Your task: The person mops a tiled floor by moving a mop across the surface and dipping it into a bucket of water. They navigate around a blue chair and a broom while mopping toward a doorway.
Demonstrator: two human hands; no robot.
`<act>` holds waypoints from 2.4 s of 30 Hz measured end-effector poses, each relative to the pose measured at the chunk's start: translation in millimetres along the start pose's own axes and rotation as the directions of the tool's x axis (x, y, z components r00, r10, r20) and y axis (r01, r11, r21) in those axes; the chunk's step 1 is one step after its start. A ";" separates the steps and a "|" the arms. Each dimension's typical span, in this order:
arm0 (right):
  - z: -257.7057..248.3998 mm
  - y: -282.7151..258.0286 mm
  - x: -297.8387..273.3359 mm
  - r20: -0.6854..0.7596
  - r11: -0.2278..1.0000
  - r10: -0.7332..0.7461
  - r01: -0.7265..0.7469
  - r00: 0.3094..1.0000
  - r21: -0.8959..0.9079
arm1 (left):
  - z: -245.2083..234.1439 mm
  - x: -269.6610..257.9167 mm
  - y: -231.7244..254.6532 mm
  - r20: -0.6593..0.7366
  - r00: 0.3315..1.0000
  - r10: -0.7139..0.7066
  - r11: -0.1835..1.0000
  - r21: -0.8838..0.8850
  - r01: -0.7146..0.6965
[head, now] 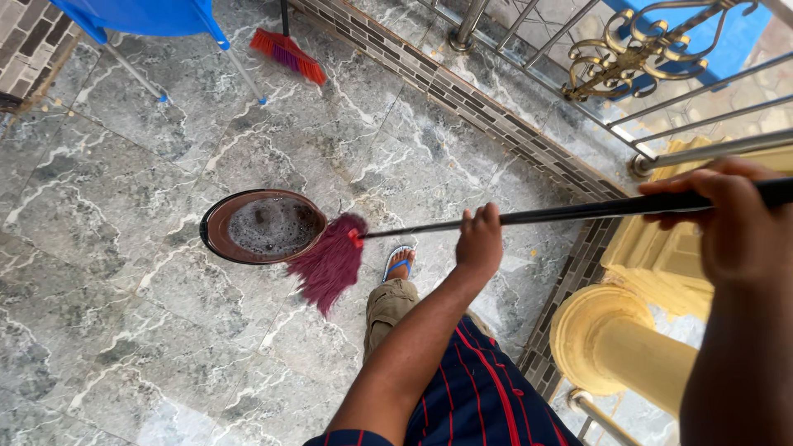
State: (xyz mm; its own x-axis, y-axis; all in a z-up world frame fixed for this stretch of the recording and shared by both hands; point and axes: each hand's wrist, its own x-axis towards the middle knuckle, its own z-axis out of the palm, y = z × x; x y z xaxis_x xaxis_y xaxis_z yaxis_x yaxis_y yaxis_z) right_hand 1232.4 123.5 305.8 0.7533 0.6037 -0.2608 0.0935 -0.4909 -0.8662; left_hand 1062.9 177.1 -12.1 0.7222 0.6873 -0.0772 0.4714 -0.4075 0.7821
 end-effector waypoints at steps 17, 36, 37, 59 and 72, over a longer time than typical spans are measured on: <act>-77.4 61.5 212.9 0.285 0.968 -0.178 0.116 0.942 0.222 | -2.6 147.5 40.6 0.162 0.978 -0.128 0.988 -0.063 0.139; -69.8 14.7 204.5 0.298 0.989 0.007 -0.051 0.954 0.142 | 101.8 146.1 31.7 -0.207 0.953 -0.221 0.974 0.005 0.226; -77.9 6.5 203.8 0.282 0.989 -0.022 -0.019 0.959 0.144 | 96.0 159.5 40.5 -0.183 0.962 -0.202 0.979 -0.008 0.204; 52.6 78.7 249.2 0.153 0.918 0.112 -0.161 0.982 0.361 | -18.1 235.9 -49.6 0.057 0.927 -0.370 0.924 0.131 0.360; 142.6 59.4 169.6 0.276 0.885 0.336 -0.402 0.901 0.235 | -80.6 190.5 -133.0 0.293 0.852 -0.433 0.885 0.317 0.341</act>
State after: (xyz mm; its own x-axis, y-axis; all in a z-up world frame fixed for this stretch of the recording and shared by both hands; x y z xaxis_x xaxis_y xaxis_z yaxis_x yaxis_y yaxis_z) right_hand 1272.9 286.3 149.3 0.5303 0.5519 -0.6436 -0.3732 -0.5296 -0.7617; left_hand 1097.0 410.7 -81.0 0.5600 0.5861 -0.5856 0.8236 -0.3170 0.4703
